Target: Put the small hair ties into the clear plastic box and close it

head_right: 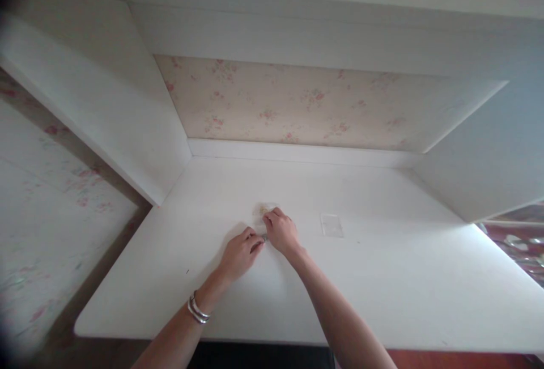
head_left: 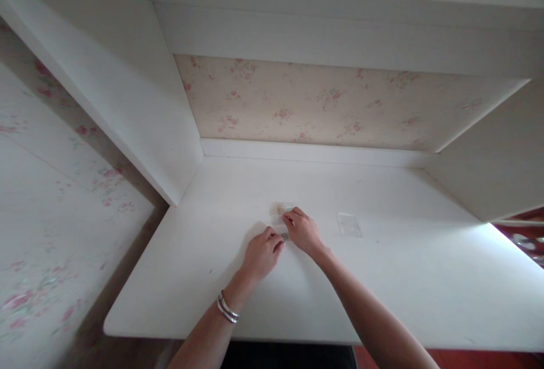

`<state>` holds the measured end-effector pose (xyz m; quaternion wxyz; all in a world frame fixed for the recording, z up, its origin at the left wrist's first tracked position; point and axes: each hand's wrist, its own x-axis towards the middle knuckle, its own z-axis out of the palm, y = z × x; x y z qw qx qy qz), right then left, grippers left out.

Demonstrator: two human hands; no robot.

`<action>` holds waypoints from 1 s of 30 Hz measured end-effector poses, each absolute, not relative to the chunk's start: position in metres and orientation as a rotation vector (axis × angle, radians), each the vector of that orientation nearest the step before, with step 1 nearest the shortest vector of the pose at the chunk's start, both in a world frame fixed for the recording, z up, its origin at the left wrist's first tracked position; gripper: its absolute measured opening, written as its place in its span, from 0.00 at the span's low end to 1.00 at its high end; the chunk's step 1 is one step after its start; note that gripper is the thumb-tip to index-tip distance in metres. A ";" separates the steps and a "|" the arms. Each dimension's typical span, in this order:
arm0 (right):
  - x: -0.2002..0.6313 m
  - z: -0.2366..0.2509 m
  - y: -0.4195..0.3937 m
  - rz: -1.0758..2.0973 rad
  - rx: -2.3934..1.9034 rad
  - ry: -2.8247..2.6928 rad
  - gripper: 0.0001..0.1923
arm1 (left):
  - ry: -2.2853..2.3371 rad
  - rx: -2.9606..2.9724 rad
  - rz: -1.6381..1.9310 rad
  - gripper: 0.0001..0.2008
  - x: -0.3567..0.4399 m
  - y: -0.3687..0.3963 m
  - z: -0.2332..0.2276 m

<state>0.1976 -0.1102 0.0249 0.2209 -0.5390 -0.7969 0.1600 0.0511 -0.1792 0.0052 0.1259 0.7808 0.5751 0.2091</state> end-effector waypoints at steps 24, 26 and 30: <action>0.252 -0.006 -0.157 0.651 -1.424 -1.772 0.18 | 1.668 2.399 0.597 0.10 0.061 -0.182 0.003; 0.254 -0.006 -0.156 0.665 -1.416 -1.769 0.18 | 1.669 2.391 0.595 0.10 0.062 -0.181 0.002; 0.258 -0.006 -0.156 0.678 -1.411 -1.784 0.17 | 1.691 2.388 0.580 0.10 0.064 -0.180 0.000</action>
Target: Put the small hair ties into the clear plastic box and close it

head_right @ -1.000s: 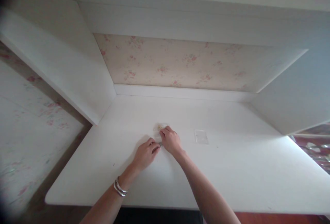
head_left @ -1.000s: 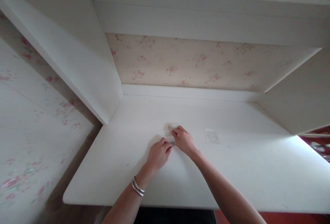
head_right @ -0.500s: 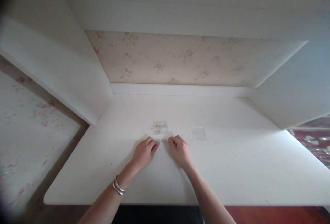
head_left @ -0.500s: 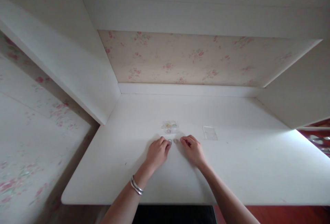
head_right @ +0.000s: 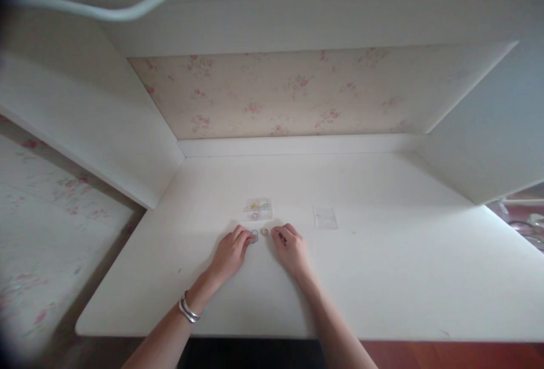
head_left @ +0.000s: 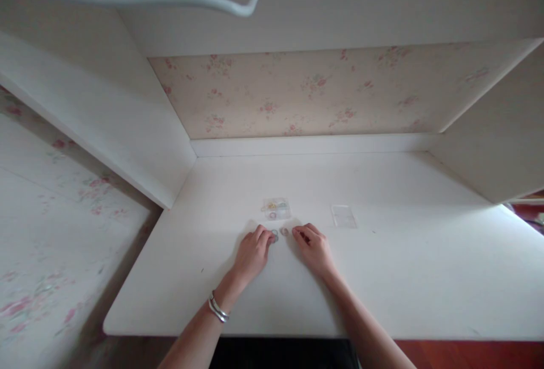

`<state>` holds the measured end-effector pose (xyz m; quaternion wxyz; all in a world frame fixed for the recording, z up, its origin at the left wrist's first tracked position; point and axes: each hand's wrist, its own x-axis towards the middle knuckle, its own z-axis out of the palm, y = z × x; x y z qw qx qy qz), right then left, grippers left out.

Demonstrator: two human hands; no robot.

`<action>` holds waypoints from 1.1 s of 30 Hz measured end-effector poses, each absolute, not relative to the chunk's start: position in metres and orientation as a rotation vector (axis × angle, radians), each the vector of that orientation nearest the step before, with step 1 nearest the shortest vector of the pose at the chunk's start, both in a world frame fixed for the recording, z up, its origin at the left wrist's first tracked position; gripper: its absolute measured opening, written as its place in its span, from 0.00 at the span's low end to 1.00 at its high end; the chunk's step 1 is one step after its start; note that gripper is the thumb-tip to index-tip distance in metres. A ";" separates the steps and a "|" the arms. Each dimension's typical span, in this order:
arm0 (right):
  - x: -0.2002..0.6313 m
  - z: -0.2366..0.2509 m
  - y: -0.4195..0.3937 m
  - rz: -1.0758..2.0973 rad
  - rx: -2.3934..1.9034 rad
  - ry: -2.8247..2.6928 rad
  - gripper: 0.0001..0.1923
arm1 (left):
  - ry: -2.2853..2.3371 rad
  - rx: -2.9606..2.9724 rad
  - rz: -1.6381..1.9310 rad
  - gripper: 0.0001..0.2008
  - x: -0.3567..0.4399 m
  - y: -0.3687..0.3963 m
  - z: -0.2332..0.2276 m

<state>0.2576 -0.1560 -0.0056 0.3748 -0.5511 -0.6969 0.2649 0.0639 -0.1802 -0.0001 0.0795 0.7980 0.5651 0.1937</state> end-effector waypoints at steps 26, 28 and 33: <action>0.264 -0.007 -0.153 0.694 -1.390 -1.845 0.16 | 1.644 2.267 0.761 0.10 0.067 -0.180 -0.001; 0.264 -0.007 -0.153 0.692 -1.389 -1.852 0.16 | 1.640 2.189 0.837 0.11 0.065 -0.179 -0.002; 0.265 -0.005 -0.153 0.698 -1.384 -1.866 0.15 | 1.660 2.043 0.945 0.10 0.063 -0.175 -0.004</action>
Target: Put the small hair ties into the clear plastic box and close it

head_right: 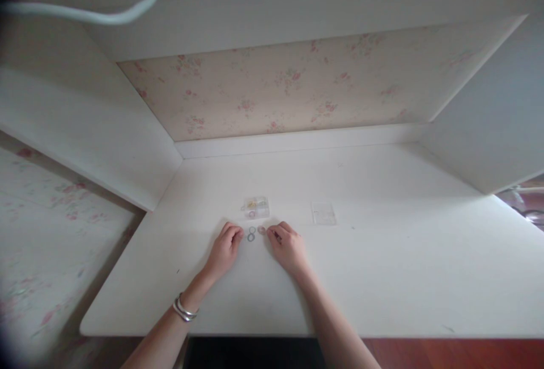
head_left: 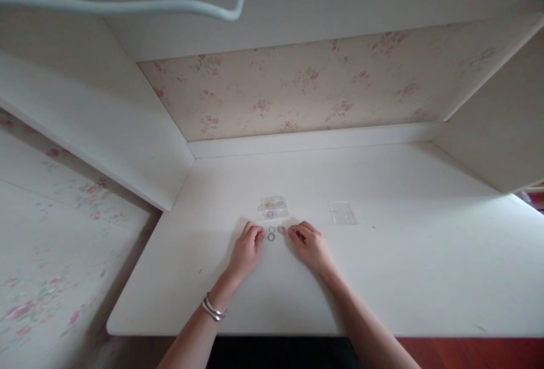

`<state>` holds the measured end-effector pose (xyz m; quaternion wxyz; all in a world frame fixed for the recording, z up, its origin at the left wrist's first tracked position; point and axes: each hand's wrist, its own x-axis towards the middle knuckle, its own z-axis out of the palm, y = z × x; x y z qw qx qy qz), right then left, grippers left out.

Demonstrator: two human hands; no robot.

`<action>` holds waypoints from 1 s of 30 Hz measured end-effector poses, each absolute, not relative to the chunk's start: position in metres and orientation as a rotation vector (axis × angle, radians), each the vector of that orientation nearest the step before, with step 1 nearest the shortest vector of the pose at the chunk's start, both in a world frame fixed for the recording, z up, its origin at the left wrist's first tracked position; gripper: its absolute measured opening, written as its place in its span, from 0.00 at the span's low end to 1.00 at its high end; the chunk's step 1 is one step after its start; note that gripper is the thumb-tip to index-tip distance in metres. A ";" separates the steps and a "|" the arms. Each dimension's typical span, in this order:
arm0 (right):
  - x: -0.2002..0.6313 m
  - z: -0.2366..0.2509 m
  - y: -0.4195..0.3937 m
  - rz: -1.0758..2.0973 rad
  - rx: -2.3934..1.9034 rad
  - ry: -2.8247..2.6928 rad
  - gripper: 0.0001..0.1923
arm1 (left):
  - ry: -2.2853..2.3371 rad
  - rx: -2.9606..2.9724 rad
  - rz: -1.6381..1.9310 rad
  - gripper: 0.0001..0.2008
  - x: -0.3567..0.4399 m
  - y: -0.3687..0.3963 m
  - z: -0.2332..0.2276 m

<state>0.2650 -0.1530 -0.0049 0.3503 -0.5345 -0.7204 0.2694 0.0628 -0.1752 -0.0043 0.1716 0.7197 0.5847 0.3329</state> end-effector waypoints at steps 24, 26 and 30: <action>0.265 -0.007 -0.153 0.675 -1.411 -1.873 0.15 | 1.696 1.982 1.078 0.12 0.055 -0.129 0.010; 0.261 -0.003 -0.158 0.648 -1.412 -1.914 0.15 | 1.691 1.911 1.096 0.12 0.045 -0.140 0.011; 0.243 0.012 -0.169 0.542 -1.423 -2.184 0.15 | 1.681 1.812 1.057 0.13 0.029 -0.161 0.008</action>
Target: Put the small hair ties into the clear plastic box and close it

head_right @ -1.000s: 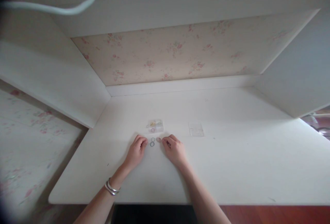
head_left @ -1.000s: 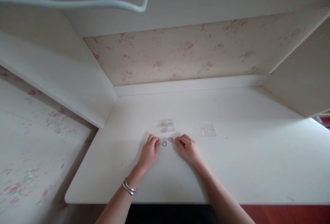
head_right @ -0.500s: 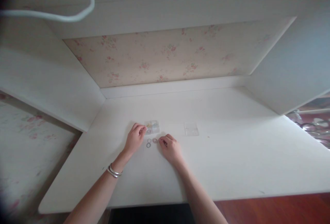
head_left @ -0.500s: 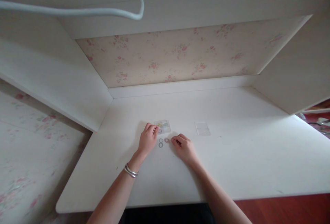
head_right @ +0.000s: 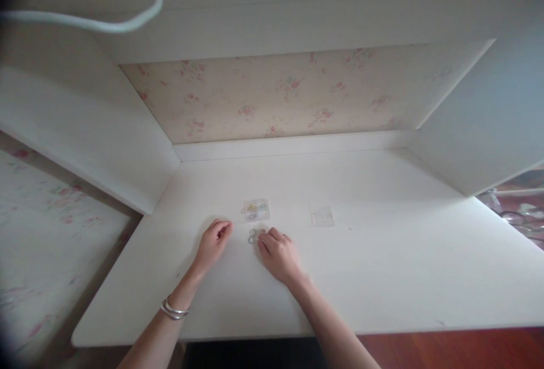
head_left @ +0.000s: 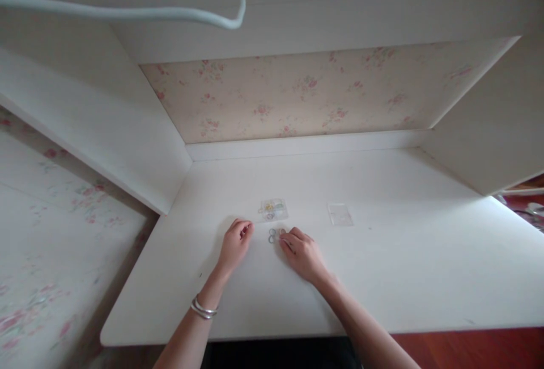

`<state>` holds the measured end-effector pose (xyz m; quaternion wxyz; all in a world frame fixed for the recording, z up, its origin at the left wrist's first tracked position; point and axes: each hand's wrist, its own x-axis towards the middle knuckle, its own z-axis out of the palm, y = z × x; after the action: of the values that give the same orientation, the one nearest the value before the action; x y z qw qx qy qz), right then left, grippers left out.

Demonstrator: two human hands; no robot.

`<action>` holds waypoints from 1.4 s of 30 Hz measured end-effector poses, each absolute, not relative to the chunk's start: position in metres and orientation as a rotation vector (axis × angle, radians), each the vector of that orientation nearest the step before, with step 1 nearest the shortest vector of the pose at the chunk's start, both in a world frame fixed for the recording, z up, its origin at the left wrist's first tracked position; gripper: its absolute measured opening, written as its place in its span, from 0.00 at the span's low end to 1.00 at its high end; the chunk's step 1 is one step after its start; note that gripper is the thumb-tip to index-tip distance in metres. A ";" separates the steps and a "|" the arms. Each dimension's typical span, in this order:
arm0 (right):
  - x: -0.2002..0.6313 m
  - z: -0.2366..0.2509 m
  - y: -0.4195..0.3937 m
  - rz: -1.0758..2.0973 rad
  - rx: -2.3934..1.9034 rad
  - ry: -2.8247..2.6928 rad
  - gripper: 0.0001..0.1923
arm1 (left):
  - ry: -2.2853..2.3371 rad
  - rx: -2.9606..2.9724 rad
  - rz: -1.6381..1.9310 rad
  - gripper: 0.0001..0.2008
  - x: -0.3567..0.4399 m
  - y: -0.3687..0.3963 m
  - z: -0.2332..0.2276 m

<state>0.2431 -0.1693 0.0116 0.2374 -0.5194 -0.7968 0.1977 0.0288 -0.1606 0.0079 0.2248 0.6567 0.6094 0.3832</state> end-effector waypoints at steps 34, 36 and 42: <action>0.212 0.026 -0.127 0.486 -1.521 -2.090 0.14 | 1.585 2.188 0.710 0.10 0.030 -0.188 0.010; 0.217 0.028 -0.138 0.490 -1.546 -2.145 0.15 | 1.580 2.251 0.658 0.09 0.035 -0.189 0.011; 0.217 0.037 -0.166 0.488 -1.701 -2.419 0.17 | 1.615 2.328 0.521 0.10 0.049 -0.192 0.014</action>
<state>0.2171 -0.1663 0.0369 0.0721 -0.5660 -0.8051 0.1624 0.0490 -0.1924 0.0135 0.1301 0.8012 0.5559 0.1792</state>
